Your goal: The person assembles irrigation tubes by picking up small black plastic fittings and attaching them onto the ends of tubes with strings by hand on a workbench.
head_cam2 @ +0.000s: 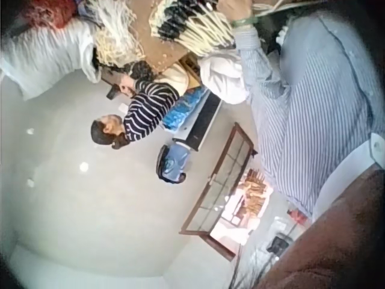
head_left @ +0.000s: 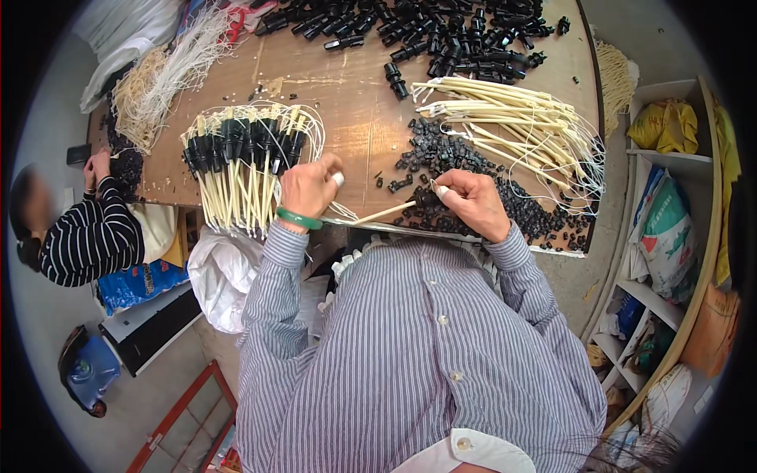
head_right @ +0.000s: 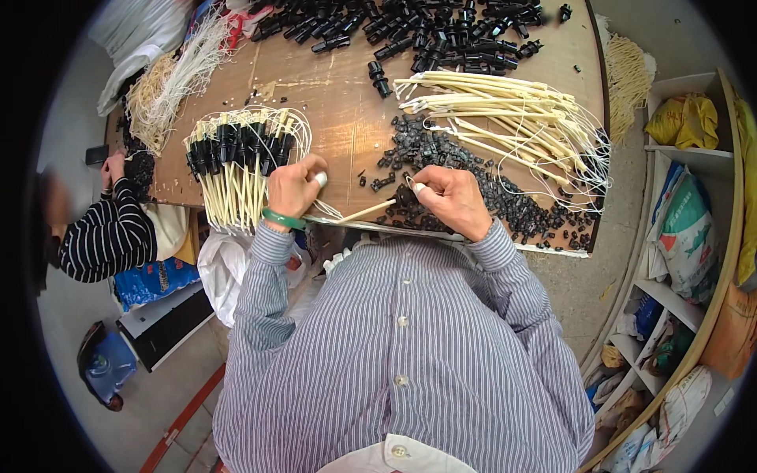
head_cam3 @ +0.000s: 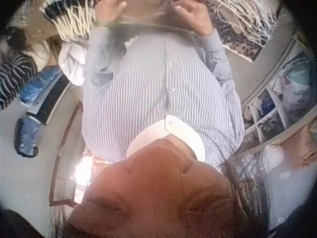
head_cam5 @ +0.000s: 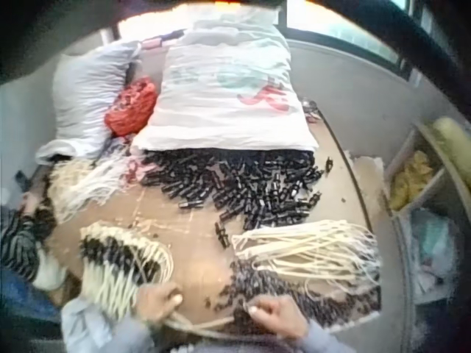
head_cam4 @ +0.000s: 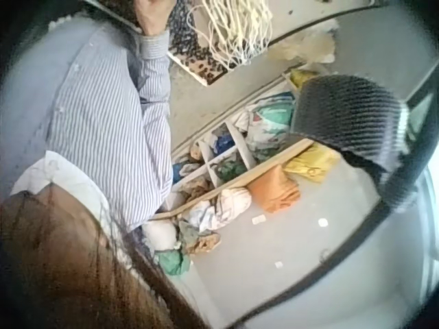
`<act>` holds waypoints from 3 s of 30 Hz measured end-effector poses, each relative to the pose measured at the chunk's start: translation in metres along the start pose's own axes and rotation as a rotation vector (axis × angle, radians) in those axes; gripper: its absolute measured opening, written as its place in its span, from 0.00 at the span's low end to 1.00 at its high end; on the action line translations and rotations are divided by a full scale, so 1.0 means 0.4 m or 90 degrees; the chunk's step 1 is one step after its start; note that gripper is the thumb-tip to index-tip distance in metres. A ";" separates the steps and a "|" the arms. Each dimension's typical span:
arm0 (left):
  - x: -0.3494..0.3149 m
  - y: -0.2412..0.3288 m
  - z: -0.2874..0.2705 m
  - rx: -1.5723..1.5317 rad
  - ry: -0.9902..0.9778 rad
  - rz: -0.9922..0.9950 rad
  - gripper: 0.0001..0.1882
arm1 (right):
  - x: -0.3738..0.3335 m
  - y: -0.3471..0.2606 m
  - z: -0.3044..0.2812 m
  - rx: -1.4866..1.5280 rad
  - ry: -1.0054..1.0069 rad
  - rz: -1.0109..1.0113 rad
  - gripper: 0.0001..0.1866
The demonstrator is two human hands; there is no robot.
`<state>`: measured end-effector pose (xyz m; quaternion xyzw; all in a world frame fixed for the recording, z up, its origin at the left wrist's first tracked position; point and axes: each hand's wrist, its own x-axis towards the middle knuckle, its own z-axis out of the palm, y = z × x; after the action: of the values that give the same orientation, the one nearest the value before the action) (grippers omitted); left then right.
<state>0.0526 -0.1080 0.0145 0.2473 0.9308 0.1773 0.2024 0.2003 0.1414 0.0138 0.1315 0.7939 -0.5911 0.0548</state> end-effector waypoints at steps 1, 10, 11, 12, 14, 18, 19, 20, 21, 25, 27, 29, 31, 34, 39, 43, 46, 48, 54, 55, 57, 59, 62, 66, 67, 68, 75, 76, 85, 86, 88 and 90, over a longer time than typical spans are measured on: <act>-0.007 -0.001 0.008 0.001 0.002 -0.003 0.13 | -0.001 0.002 0.001 0.001 -0.003 -0.002 0.10; 0.080 0.063 0.124 -0.118 0.202 0.234 0.06 | 0.019 0.011 0.028 0.060 0.090 0.053 0.09; 0.088 0.071 0.111 -0.118 0.211 0.167 0.07 | 0.025 0.016 0.027 0.059 0.092 0.050 0.09; 0.097 0.078 0.102 -0.134 0.179 0.128 0.09 | 0.031 0.021 0.027 0.070 0.100 0.048 0.09; 0.097 0.095 0.103 -0.141 0.220 0.124 0.11 | 0.041 0.030 0.030 0.083 0.104 0.053 0.09; 0.093 0.086 0.119 -0.180 0.262 0.143 0.16 | 0.052 0.032 0.037 0.090 0.107 0.046 0.09; 0.097 0.090 0.115 -0.202 0.257 0.153 0.16 | 0.054 0.033 0.036 0.089 0.109 0.042 0.09; 0.096 0.098 0.113 -0.203 0.260 0.156 0.16 | 0.057 0.031 0.037 0.099 0.122 0.048 0.09; 0.085 0.111 0.113 -0.308 0.228 0.102 0.16 | 0.060 0.031 0.038 0.109 0.137 0.053 0.09; 0.047 0.213 0.112 -0.555 0.198 0.151 0.17 | 0.090 0.047 0.060 0.093 0.168 0.023 0.08; 0.049 0.245 0.131 -0.452 0.220 0.290 0.16 | 0.100 0.058 0.074 0.074 0.185 -0.046 0.09; 0.053 0.257 0.123 -0.416 0.188 0.306 0.16 | 0.097 0.059 0.072 0.066 0.190 -0.061 0.09; 0.058 0.253 0.125 -0.281 0.218 0.363 0.16 | 0.090 0.048 0.075 0.003 0.208 -0.068 0.08; 0.068 0.240 0.116 -0.358 0.240 0.276 0.13 | 0.085 0.027 0.058 -0.001 0.189 -0.017 0.08; 0.086 0.172 0.091 -0.210 0.239 0.336 0.10 | 0.063 0.020 0.024 0.012 0.117 0.022 0.09; 0.122 0.150 0.124 -0.076 0.164 0.282 0.12 | 0.052 0.011 0.021 0.002 0.128 0.023 0.09; 0.142 0.109 0.101 -0.248 0.236 0.213 0.13 | 0.051 0.008 0.018 0.030 0.122 0.035 0.08; 0.126 0.102 0.052 -0.348 0.250 0.072 0.14 | 0.051 0.007 0.019 0.053 0.119 0.039 0.08; 0.080 0.062 0.057 -0.266 0.203 0.086 0.14 | 0.074 -0.013 0.028 0.175 0.053 0.081 0.08; 0.080 0.068 0.068 -0.238 0.204 0.111 0.14 | 0.079 -0.013 0.031 0.173 0.051 0.081 0.08; 0.104 0.095 0.087 -0.225 0.238 0.142 0.17 | 0.085 -0.013 0.034 0.144 0.048 0.085 0.08; 0.140 0.117 0.095 -0.142 0.249 0.186 0.19 | 0.085 -0.019 0.037 0.145 0.054 0.082 0.07; 0.163 0.120 0.094 -0.152 0.208 0.135 0.16 | 0.084 -0.019 0.035 0.156 0.076 0.086 0.07; 0.155 0.123 0.092 -0.421 0.147 0.045 0.09 | 0.089 0.010 0.034 0.184 0.138 0.081 0.08; 0.143 0.127 0.090 -0.577 0.073 -0.036 0.07 | 0.092 0.013 0.034 0.183 0.140 0.083 0.08; 0.129 0.141 0.093 -0.632 0.094 0.013 0.04 | 0.097 0.013 0.036 0.187 0.141 0.090 0.08; 0.112 0.125 0.105 -0.337 0.245 0.030 0.07 | 0.105 0.007 0.029 0.123 0.129 0.091 0.09; 0.105 0.113 0.088 -0.313 0.236 0.034 0.07 | 0.098 0.004 0.024 0.134 0.109 0.103 0.09; 0.206 0.144 0.121 -0.135 0.301 0.180 0.12 | 0.101 0.020 0.033 0.141 0.107 0.085 0.09; 0.208 0.143 0.114 -0.168 0.288 0.175 0.13 | 0.101 0.022 0.031 0.147 0.111 0.084 0.08; 0.201 0.155 0.089 -0.259 0.203 0.102 0.13 | 0.098 0.011 0.026 0.159 0.134 0.103 0.08; 0.186 0.160 0.101 -0.407 0.145 0.060 0.12 | 0.099 0.017 0.025 0.173 0.157 0.118 0.07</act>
<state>0.0370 -0.0068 -0.0141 0.1924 0.8326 0.4954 0.1559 0.1633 0.1396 -0.0049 0.2816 0.6920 -0.6647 -0.0070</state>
